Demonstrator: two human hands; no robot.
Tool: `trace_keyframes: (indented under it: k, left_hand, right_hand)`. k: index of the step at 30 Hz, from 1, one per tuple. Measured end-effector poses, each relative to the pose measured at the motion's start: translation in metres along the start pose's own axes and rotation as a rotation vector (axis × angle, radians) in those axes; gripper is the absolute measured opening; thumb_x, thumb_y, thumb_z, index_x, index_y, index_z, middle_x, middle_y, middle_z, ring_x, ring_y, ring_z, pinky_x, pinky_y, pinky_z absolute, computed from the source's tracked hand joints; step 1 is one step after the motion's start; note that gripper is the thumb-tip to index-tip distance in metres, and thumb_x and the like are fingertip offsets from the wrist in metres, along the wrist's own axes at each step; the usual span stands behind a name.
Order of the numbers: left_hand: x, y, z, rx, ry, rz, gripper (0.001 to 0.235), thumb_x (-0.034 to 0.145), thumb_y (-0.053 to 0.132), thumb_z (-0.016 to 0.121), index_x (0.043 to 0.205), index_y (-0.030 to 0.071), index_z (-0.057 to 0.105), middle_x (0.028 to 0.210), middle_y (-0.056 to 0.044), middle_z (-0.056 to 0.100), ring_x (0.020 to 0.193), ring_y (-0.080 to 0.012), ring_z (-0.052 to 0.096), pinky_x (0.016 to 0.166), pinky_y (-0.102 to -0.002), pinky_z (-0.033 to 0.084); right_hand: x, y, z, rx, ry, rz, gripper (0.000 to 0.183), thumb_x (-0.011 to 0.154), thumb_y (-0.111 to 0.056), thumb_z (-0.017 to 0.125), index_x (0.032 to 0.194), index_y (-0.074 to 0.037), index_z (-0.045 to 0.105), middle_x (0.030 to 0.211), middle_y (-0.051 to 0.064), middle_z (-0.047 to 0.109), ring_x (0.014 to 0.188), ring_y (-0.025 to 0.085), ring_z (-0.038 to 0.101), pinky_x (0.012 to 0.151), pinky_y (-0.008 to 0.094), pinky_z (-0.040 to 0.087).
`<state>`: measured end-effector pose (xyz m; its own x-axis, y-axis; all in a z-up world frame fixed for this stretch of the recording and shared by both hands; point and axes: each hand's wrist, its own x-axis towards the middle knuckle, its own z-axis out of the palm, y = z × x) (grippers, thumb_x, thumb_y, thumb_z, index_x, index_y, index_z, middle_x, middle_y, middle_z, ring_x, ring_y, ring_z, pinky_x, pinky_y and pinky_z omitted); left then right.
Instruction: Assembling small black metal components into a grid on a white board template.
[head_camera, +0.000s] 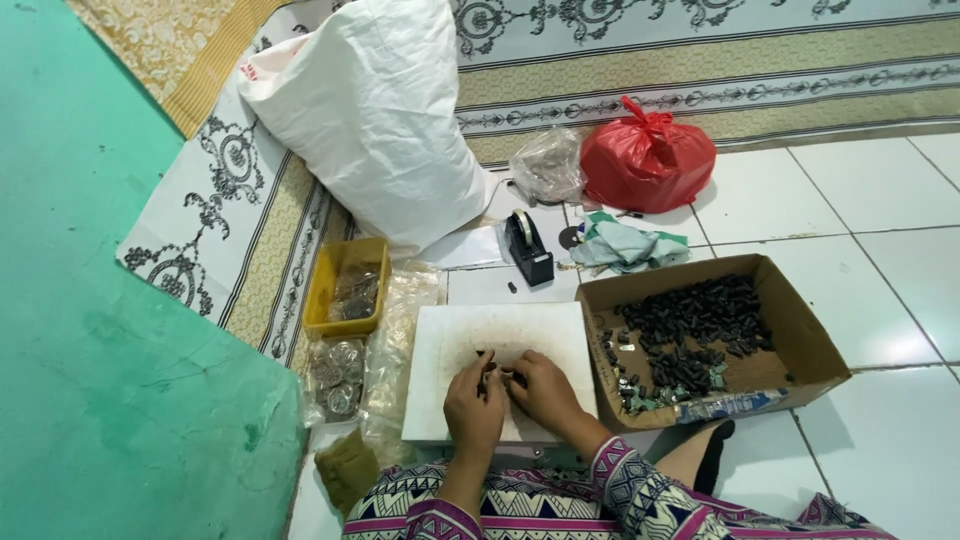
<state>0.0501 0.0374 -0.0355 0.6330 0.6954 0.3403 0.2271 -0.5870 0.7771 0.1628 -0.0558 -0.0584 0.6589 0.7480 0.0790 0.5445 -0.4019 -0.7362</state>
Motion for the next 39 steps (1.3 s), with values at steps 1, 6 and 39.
trace_keyframes:
  k: [1,6,39]
  left_hand:
    - [-0.001,0.001,0.007,-0.001,-0.005,0.005,0.034,0.094,0.016,0.066,0.127,0.016,0.073,0.101,-0.006,0.077,0.093,-0.0232,0.071,0.078,-0.037,0.060]
    - [-0.011,0.019,0.045,0.055,-0.191,0.182,0.031,0.095,0.016,0.067,0.125,0.013,0.069,0.114,-0.010,0.074,0.106,-0.0263,0.069,0.089,-0.040,0.062]
    - [-0.061,0.030,0.280,0.592,-0.820,0.485,0.011,0.077,0.014,0.074,0.079,0.003,0.077,0.079,-0.016,0.070,0.095,-0.0354,0.067,0.072,-0.045,0.060]
  right_hand:
    - [-0.004,-0.005,-0.014,0.001,0.006,0.003,0.031,0.090,-0.016,0.068,0.119,-0.006,0.074,0.106,0.012,0.068,0.097,0.033,0.066,0.081,0.043,0.054]
    - [-0.024,0.015,-0.068,-0.047,0.039,0.314,0.027,0.097,-0.022,0.061,0.121,-0.015,0.071,0.122,0.005,0.070,0.105,0.021,0.067,0.096,0.037,0.057]
    - [-0.072,0.225,-0.109,-0.541,-0.063,0.400,0.027,0.091,-0.005,0.066,0.114,-0.010,0.078,0.115,0.020,0.071,0.106,0.033,0.073,0.091,0.040,0.062]
